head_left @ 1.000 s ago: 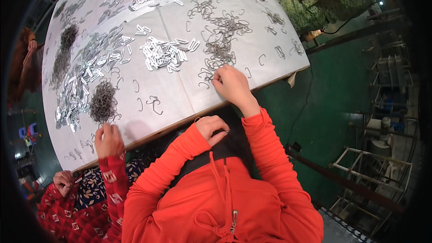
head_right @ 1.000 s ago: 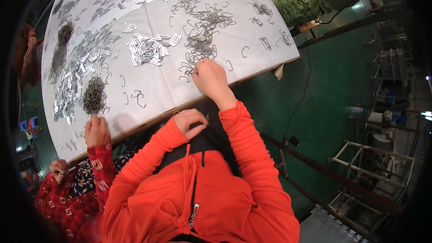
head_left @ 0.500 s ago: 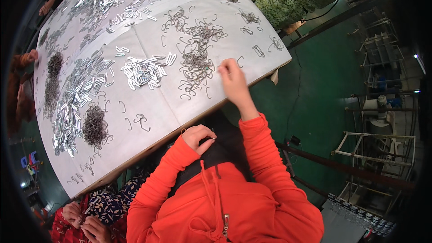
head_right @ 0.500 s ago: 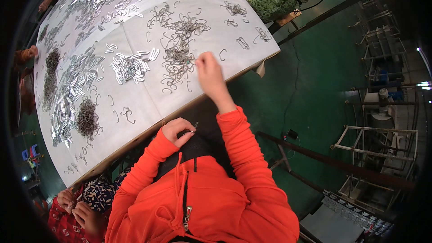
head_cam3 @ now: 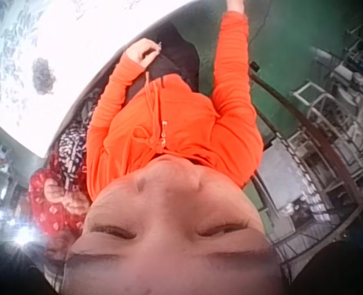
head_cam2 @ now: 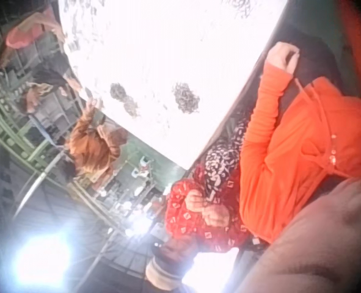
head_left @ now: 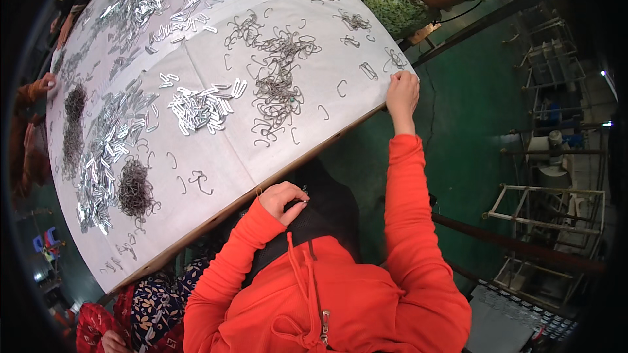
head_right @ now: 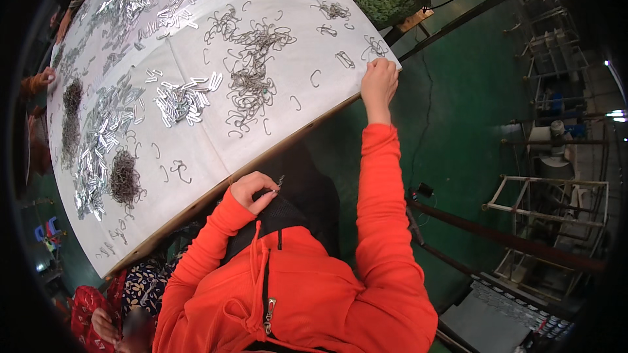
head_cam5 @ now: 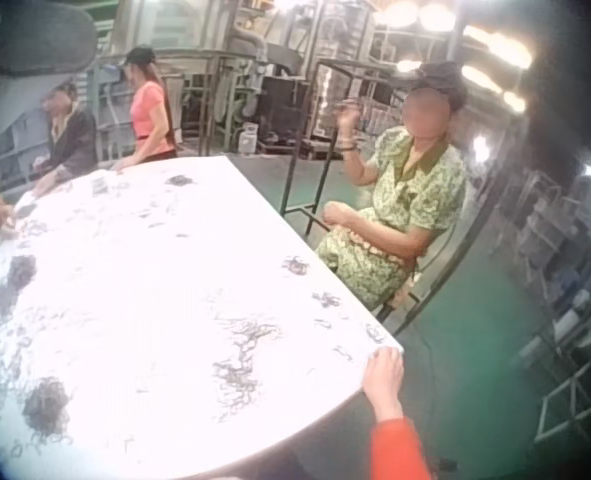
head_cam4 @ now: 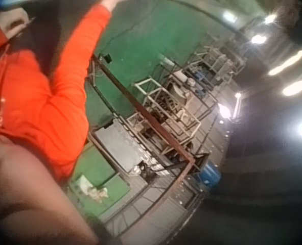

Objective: The person assembles small metal hooks by hand, picking up individual pieces from a table and joining them together. They then hang the assembled hooks onto a vertical metal rack. The task is performed in a repetitive, one-at-a-time manner.

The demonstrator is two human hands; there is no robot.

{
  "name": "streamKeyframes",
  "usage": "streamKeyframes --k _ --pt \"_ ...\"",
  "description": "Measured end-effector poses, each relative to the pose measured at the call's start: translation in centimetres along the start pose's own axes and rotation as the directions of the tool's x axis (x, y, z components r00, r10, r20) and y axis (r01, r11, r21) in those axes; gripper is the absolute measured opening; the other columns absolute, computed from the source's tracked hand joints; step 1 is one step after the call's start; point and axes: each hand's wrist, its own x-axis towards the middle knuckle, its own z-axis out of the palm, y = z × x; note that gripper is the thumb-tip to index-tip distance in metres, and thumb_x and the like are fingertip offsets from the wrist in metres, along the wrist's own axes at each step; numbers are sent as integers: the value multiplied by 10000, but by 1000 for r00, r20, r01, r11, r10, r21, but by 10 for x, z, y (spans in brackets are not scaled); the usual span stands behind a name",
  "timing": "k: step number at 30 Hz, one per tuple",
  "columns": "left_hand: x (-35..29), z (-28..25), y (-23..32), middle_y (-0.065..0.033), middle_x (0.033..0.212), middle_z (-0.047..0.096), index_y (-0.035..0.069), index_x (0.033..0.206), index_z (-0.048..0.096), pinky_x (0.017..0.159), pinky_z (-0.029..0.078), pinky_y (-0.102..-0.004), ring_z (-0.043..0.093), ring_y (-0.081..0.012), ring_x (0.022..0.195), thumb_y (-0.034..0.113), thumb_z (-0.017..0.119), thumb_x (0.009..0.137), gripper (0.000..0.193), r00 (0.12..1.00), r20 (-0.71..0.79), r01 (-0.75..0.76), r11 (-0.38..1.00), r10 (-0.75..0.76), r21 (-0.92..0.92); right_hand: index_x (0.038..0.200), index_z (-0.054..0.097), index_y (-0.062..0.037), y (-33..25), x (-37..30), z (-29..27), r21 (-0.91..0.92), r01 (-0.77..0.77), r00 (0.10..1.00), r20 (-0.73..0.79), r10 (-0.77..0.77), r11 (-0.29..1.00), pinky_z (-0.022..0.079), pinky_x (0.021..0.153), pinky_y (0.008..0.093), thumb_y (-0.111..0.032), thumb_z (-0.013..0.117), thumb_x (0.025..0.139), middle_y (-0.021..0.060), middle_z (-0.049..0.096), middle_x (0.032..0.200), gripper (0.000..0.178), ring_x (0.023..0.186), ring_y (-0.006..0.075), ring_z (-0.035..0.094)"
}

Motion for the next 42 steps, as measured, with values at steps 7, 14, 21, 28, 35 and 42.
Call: streamKeyframes --k 7,14,21,28,35,42 --pt "1 -1 3 -93 853 611 37 896 621 684 489 -306 604 -231 784 16 616 782 116 999 10 45 999 -45 -16 957 606 -75 -10 23 -3 128 57 959 -282 -19 990 444 815 405 -173 607 845 129 561 992 149 942 314 550" --pt "1 3 -4 -81 857 612 35 886 615 697 488 -319 599 -237 798 25 623 786 101 1000 24 -8 1000 7 17 845 612 -20 -112 -67 -38 604 108 719 501 -482 790 460 641 304 -113 682 761 84 575 750 143 677 178 562" --pt "-2 -2 -1 -86 872 618 29 867 614 722 488 -329 599 -254 816 23 623 784 84 1000 7 13 1000 -13 -6 813 602 -36 -153 -85 -20 520 165 820 400 -409 838 469 629 358 -130 685 759 92 576 738 137 679 249 584" --pt "-4 -2 -6 -102 888 617 26 878 617 746 491 -341 597 -264 839 35 619 791 88 1000 14 -12 1000 12 4 863 626 -62 -173 -83 -5 706 5 795 427 -431 708 473 672 387 -108 660 773 93 610 831 106 785 282 602" --pt "-4 -4 -4 -105 899 614 29 886 620 774 488 -345 594 -268 865 46 616 797 90 1000 29 -6 1000 6 4 854 642 -71 -179 -79 -24 626 239 739 378 -557 742 477 638 340 -56 637 767 78 602 798 88 706 238 589" --pt "-5 -4 -4 -99 906 624 31 885 622 781 491 -353 598 -267 874 43 616 799 87 999 26 -36 998 34 57 832 643 -88 -188 -96 -6 478 432 734 306 -607 764 467 661 381 -122 680 746 85 583 786 100 758 282 580"
